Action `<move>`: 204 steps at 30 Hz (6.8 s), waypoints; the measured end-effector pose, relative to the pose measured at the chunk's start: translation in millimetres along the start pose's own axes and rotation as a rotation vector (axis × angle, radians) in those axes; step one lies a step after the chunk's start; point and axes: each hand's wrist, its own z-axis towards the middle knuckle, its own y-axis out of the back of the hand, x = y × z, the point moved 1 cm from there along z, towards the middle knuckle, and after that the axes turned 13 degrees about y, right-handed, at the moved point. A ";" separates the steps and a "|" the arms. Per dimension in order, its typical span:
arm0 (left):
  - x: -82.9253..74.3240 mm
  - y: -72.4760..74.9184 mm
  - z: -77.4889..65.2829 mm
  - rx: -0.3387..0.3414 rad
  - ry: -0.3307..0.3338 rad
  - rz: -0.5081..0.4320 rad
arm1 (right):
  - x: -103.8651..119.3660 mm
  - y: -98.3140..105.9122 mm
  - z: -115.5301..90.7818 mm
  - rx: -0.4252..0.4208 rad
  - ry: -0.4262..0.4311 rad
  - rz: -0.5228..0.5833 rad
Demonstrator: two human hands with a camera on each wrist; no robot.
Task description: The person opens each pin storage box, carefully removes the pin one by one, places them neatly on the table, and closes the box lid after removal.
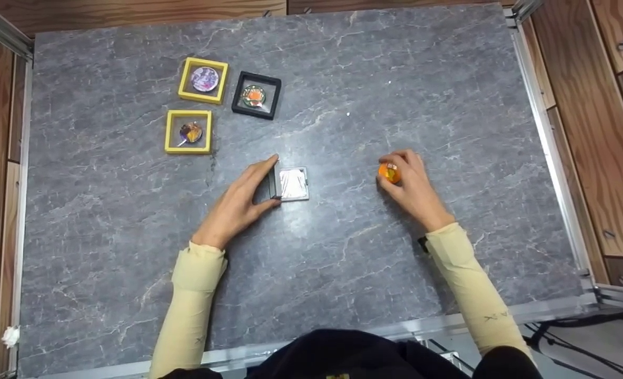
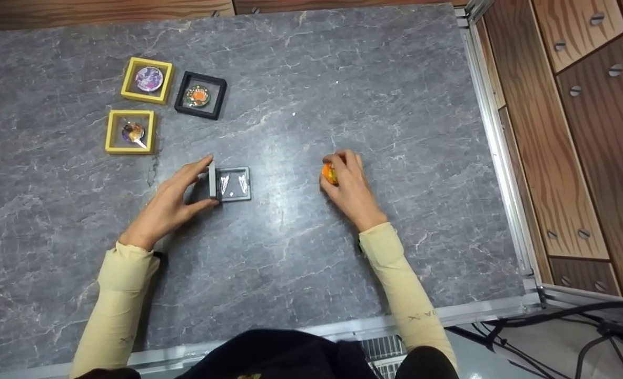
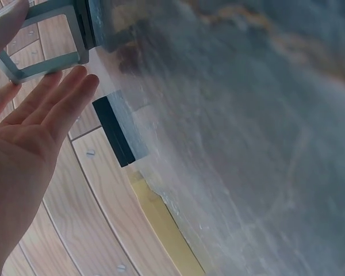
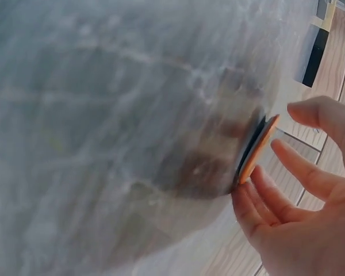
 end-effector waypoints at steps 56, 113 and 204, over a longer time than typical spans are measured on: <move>-35.6 -20.3 18.7 -0.016 -0.018 0.266 | 106.6 -67.6 74.5 0.102 0.053 0.214; -46.1 41.3 73.1 0.036 0.017 0.481 | 91.1 -87.0 73.4 0.159 -0.049 0.307; -41.4 60.3 129.0 0.120 -0.061 0.388 | 65.4 -70.3 159.8 0.117 -0.271 1.079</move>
